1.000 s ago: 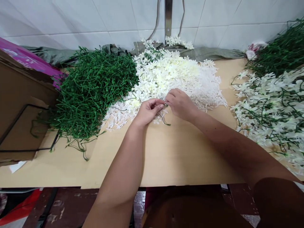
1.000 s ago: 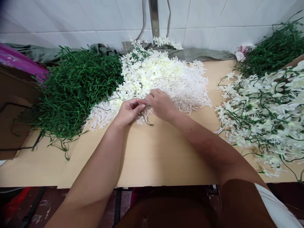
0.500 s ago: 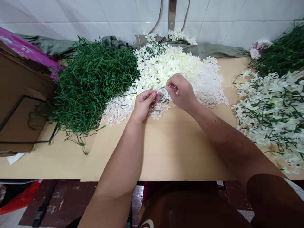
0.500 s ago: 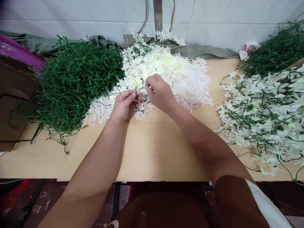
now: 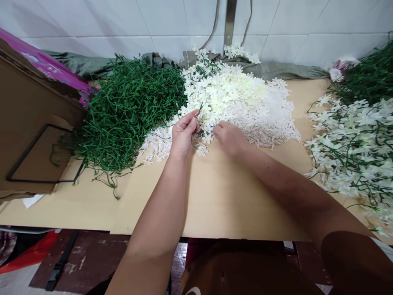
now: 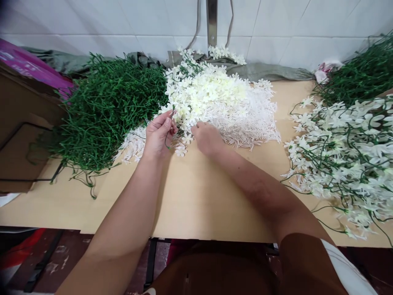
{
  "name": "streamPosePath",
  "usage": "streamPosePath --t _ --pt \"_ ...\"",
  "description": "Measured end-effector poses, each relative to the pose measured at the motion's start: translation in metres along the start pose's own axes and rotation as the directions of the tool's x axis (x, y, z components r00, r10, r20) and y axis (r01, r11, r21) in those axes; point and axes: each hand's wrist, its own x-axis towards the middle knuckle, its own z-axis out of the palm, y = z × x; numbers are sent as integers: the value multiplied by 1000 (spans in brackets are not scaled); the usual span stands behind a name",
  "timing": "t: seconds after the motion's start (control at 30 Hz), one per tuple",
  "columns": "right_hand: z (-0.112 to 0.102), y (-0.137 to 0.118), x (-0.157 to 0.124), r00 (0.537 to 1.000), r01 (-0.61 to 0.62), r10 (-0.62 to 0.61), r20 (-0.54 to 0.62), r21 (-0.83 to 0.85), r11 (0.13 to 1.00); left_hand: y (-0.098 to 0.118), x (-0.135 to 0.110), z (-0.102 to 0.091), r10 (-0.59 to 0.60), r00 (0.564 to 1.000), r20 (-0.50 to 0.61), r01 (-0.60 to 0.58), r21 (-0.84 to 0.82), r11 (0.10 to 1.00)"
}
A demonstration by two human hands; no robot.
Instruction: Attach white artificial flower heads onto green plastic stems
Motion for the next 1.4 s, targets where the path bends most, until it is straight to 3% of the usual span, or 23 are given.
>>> streamPosePath --t 0.13,0.27,0.4,0.5,0.6,0.7,0.8,1.0,1.23,1.33,1.4 --pt "-11 10 4 994 -47 60 -89 140 989 0 -1 1 -35 999 14 36 -35 999" --pt "-5 -10 2 987 160 -150 -63 217 963 2 -1 -2 -33 999 18 35 -103 994" --pt "12 -28 1 947 318 -320 10 81 944 3 1 -7 -22 999 34 26 -100 995" --pt "14 -17 5 971 239 -238 -18 32 971 6 -1 -5 -32 998 55 38 -100 994" --pt "10 4 9 976 153 -132 -174 114 982 11 -5 1 -83 995 55 90 -138 986" --pt "11 16 13 938 201 -121 -324 228 953 17 -10 8 -121 992 18 123 -158 980" --pt "15 15 14 918 262 -160 -362 255 931 23 -13 11 -139 990 -10 135 -178 975" --pt "18 0 9 934 295 -237 -269 205 933 30 -11 7 -133 990 -54 119 -210 971" --pt "16 -24 8 974 216 -210 -79 70 974 27 -4 -5 -107 991 -83 73 -335 939" --pt "15 -20 12 983 166 -163 -86 35 985 27 -6 -6 -112 994 -3 105 -320 941" --pt "13 -12 16 985 135 -130 -115 42 990 27 -10 -6 -80 983 166 124 -280 952"
